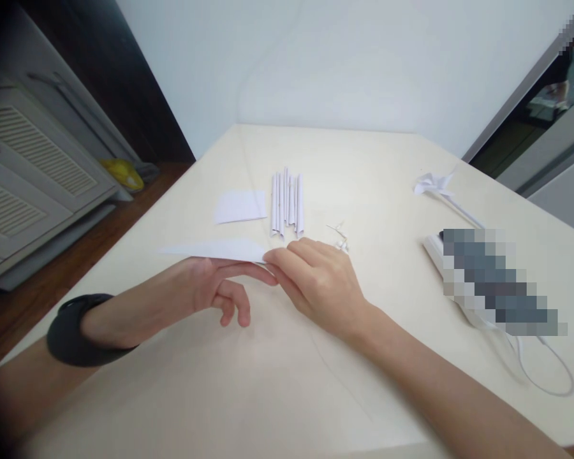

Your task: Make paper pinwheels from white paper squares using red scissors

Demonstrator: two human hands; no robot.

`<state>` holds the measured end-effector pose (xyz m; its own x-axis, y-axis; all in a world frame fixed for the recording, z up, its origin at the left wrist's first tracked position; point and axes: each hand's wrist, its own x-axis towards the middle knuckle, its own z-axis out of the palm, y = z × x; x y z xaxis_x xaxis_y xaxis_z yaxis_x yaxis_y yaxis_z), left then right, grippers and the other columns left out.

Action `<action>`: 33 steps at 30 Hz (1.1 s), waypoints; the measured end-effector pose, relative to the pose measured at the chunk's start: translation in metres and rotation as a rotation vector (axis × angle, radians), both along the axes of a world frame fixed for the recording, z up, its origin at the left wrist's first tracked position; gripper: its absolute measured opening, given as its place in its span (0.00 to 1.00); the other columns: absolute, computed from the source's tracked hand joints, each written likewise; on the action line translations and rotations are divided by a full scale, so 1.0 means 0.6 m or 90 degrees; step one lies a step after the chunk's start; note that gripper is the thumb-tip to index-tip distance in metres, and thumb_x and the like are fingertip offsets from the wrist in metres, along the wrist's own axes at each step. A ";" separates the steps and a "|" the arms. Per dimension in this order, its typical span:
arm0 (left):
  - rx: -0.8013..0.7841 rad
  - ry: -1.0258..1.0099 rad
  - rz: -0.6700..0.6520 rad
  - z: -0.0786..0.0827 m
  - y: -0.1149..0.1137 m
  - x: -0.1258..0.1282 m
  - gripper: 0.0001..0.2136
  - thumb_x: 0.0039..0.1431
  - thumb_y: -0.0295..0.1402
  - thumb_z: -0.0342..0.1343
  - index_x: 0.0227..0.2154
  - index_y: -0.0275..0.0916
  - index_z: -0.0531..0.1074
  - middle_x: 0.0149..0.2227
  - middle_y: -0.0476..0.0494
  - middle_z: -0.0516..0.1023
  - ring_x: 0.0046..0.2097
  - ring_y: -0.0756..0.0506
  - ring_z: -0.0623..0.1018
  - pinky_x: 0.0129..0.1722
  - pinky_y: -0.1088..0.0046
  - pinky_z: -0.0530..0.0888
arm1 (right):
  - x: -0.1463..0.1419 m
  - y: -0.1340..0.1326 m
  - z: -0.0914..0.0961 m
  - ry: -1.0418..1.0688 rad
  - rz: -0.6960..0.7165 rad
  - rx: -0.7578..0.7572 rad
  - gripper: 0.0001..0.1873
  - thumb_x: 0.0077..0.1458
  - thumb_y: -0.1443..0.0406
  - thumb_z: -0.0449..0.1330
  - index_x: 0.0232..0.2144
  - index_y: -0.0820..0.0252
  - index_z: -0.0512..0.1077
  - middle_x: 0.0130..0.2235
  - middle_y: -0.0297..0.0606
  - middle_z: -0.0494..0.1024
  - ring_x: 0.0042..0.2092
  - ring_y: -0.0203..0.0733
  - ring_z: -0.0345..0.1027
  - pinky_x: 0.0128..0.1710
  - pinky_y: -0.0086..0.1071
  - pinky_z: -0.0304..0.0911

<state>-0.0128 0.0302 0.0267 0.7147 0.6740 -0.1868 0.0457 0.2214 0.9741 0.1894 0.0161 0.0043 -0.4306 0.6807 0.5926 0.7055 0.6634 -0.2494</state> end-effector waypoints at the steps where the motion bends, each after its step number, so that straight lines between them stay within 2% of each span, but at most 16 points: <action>1: -0.010 -0.005 0.010 -0.002 0.001 -0.002 0.20 0.58 0.48 0.44 0.43 0.40 0.70 0.45 0.40 0.75 0.34 0.44 0.76 0.31 0.70 0.70 | 0.000 0.001 -0.002 -0.021 0.019 0.015 0.11 0.59 0.67 0.49 0.35 0.59 0.72 0.26 0.37 0.72 0.28 0.36 0.61 0.27 0.30 0.55; 5: -0.019 0.031 0.092 -0.010 0.005 -0.008 0.12 0.60 0.40 0.47 0.34 0.41 0.73 0.29 0.46 0.77 0.35 0.45 0.75 0.33 0.72 0.69 | 0.002 0.005 -0.002 -0.026 0.046 0.006 0.12 0.59 0.66 0.50 0.40 0.60 0.72 0.31 0.39 0.74 0.32 0.37 0.63 0.30 0.31 0.57; 7: -0.004 0.060 0.125 -0.014 0.005 -0.011 0.10 0.59 0.38 0.50 0.32 0.41 0.73 0.30 0.47 0.77 0.36 0.46 0.74 0.34 0.73 0.69 | 0.001 0.005 0.001 0.006 0.045 -0.045 0.13 0.59 0.64 0.50 0.44 0.60 0.69 0.35 0.41 0.73 0.35 0.39 0.63 0.32 0.31 0.59; 10: 0.025 0.135 0.130 -0.015 0.004 -0.013 0.13 0.58 0.41 0.49 0.28 0.41 0.75 0.32 0.47 0.78 0.38 0.47 0.73 0.38 0.74 0.68 | -0.002 0.003 0.005 0.075 0.028 -0.156 0.17 0.57 0.60 0.53 0.47 0.60 0.64 0.39 0.41 0.71 0.37 0.39 0.64 0.33 0.31 0.61; 13: 0.039 0.150 0.118 -0.010 0.003 -0.012 0.13 0.58 0.42 0.48 0.31 0.43 0.77 0.34 0.49 0.78 0.38 0.48 0.73 0.39 0.77 0.68 | -0.006 0.000 0.009 0.126 0.035 -0.247 0.15 0.54 0.59 0.56 0.44 0.58 0.63 0.38 0.38 0.71 0.36 0.38 0.64 0.33 0.30 0.62; 17: 0.056 0.166 0.115 -0.004 0.000 -0.007 0.14 0.59 0.42 0.48 0.34 0.43 0.77 0.34 0.48 0.79 0.37 0.48 0.74 0.40 0.76 0.69 | -0.008 -0.002 0.014 0.140 0.049 -0.332 0.07 0.56 0.61 0.53 0.31 0.58 0.63 0.30 0.34 0.70 0.30 0.35 0.63 0.29 0.28 0.59; 20: 0.069 0.175 0.127 -0.005 0.000 -0.003 0.14 0.58 0.41 0.49 0.33 0.41 0.77 0.30 0.47 0.79 0.36 0.47 0.75 0.37 0.75 0.69 | -0.008 -0.001 0.016 0.124 0.038 -0.350 0.12 0.58 0.63 0.50 0.24 0.59 0.61 0.23 0.30 0.67 0.26 0.33 0.59 0.26 0.27 0.55; 23: 0.076 0.146 0.149 -0.008 0.003 -0.002 0.13 0.57 0.40 0.51 0.31 0.39 0.77 0.32 0.46 0.80 0.34 0.47 0.76 0.34 0.74 0.70 | -0.007 0.000 0.018 0.123 0.028 -0.364 0.13 0.58 0.64 0.49 0.22 0.60 0.60 0.22 0.30 0.66 0.25 0.32 0.58 0.25 0.27 0.53; 27: 0.101 0.129 0.176 -0.013 0.006 -0.002 0.13 0.57 0.40 0.51 0.32 0.39 0.78 0.37 0.45 0.80 0.37 0.46 0.77 0.36 0.74 0.71 | -0.007 0.002 0.018 0.151 0.036 -0.389 0.13 0.58 0.63 0.49 0.22 0.60 0.60 0.23 0.30 0.68 0.26 0.32 0.60 0.25 0.26 0.53; 33: 0.108 0.132 0.166 -0.013 0.004 0.000 0.12 0.57 0.39 0.52 0.33 0.38 0.77 0.33 0.45 0.81 0.35 0.46 0.78 0.34 0.75 0.72 | -0.010 0.005 0.012 0.142 0.079 -0.437 0.14 0.57 0.61 0.51 0.22 0.60 0.62 0.23 0.30 0.66 0.26 0.31 0.58 0.27 0.26 0.54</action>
